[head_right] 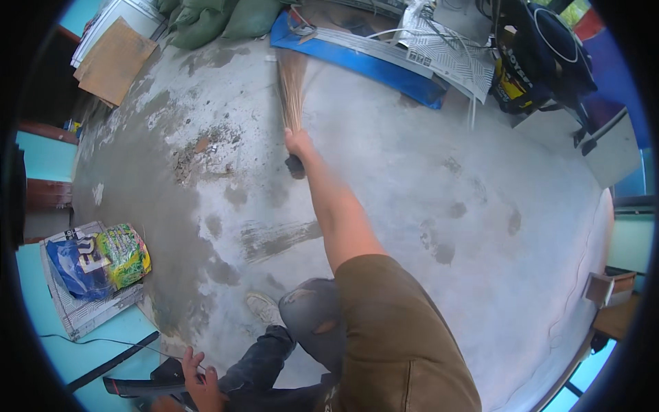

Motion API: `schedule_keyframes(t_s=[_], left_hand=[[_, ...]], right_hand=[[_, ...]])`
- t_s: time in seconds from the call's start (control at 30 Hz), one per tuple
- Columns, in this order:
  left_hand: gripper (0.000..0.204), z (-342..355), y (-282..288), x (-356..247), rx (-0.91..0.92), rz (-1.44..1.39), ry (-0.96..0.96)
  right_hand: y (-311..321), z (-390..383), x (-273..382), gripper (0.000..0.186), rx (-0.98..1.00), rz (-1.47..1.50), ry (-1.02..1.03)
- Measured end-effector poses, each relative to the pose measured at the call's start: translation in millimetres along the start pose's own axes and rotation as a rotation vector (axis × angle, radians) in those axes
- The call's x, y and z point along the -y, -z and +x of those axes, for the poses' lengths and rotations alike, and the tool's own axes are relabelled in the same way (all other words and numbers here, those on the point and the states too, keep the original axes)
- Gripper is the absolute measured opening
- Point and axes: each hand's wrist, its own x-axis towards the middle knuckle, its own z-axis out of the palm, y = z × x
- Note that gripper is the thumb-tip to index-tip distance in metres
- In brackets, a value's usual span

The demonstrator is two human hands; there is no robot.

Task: The person sweeps debris from a concrete floor, places and aligns a floor tile into a square cutout, and applies fresh concrete around the tile using a trowel.

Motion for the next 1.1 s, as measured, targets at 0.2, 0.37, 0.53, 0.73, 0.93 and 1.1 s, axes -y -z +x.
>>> schedule_keyframes(t_s=[0.2,0.37,0.53,0.73,0.93,1.1], left_hand=[[0.031,-12.8,10.1,-4.9,-0.178,-0.045,0.033],[0.029,3.8,11.7,-21.2,-0.173,-0.175,0.028],[0.027,14.3,6.9,-31.5,-0.228,-0.172,0.023],[0.026,34.4,-14.6,-70.7,-0.200,-0.164,-0.079],[0.027,43.3,-10.3,-178.4,-0.203,-0.101,-0.373],[0.031,57.6,7.0,-223.4,-0.136,-0.057,-0.589]], right_hand=[[22.0,-85.6,-18.9,0.050,0.280,-0.428,0.366],[109.5,-178.9,-60.2,0.047,0.089,-0.588,0.410],[199.5,-235.4,-132.3,0.047,-0.041,-0.411,0.178],[78.4,-257.2,-154.2,0.048,-0.001,-0.349,-0.029],[55.0,-203.1,-28.2,0.048,0.224,-0.341,0.198],[78.9,-185.2,43.9,0.048,0.180,-0.471,0.430]])
